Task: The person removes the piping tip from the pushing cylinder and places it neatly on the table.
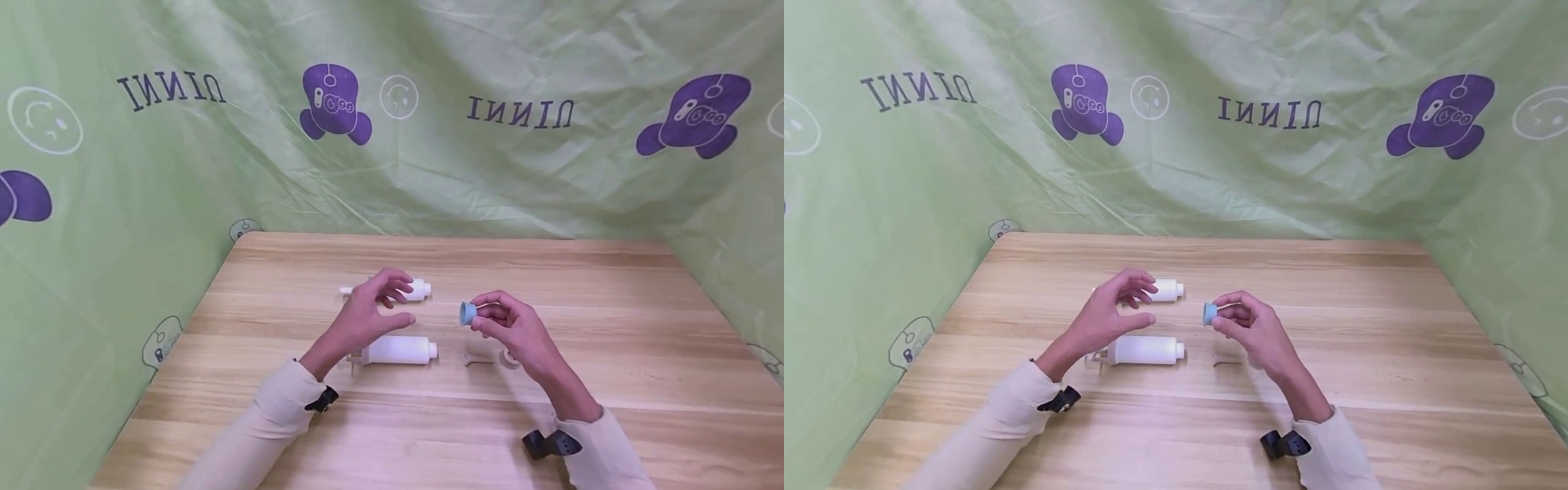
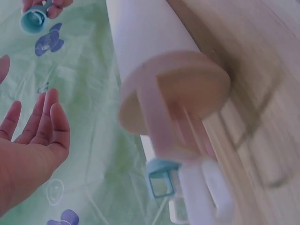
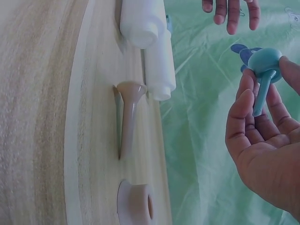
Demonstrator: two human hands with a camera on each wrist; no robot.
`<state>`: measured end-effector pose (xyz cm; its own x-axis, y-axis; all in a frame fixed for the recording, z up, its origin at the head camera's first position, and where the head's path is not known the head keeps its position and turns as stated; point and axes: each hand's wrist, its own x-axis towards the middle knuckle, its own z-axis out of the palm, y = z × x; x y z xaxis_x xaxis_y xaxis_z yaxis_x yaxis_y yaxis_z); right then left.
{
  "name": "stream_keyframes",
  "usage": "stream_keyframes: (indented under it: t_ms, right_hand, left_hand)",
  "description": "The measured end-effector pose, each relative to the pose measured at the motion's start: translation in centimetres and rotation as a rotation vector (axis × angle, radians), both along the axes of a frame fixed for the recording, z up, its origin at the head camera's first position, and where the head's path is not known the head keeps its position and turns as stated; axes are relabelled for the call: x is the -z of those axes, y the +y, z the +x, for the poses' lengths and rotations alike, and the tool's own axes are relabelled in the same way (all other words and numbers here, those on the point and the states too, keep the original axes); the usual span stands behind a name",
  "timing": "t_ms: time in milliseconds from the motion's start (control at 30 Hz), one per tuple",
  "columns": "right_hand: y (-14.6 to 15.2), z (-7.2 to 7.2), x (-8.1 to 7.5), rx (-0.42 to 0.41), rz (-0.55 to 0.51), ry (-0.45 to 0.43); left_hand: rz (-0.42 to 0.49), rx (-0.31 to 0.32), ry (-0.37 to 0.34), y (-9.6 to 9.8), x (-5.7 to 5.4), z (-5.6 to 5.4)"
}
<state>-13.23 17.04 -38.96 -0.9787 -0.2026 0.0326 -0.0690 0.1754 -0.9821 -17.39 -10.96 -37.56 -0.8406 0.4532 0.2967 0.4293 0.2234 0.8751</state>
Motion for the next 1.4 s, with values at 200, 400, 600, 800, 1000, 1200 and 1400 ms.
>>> stream_keyframes:
  t_ms: [200,400,600,800,1000,1200,1400]
  right_hand:
    - [-0.2,0.0,-0.3,-0.009,0.006,-0.001]
    - [-0.6,-0.3,-0.8,-0.035,-0.006,0.011]
    - [-1.2,-0.1,-0.9,-0.055,-0.02,0.017]
    - [-1.5,0.0,-0.6,-0.068,-0.027,0.014]
    - [-1.6,0.0,-0.5,-0.067,-0.022,0.017]
    - [-1.8,0.1,-0.7,-0.074,-0.023,0.02]
    - [-2.1,0.2,-0.9,-0.082,-0.014,0.009]
  left_hand:
    - [-0.028,0.031,0.023,1.0,-0.2,0.7]
    - [-0.045,0.052,0.02,2.0,0.2,1.1]
    - [-0.06,0.054,0.103,3.1,0.5,1.6]
    - [-0.063,0.046,0.176,3.8,0.8,2.0]
    - [-0.028,0.051,0.162,4.0,1.0,2.1]
    - [-0.003,0.066,0.154,4.2,1.1,2.1]
    - [0.014,0.069,0.144,4.4,1.2,2.3]
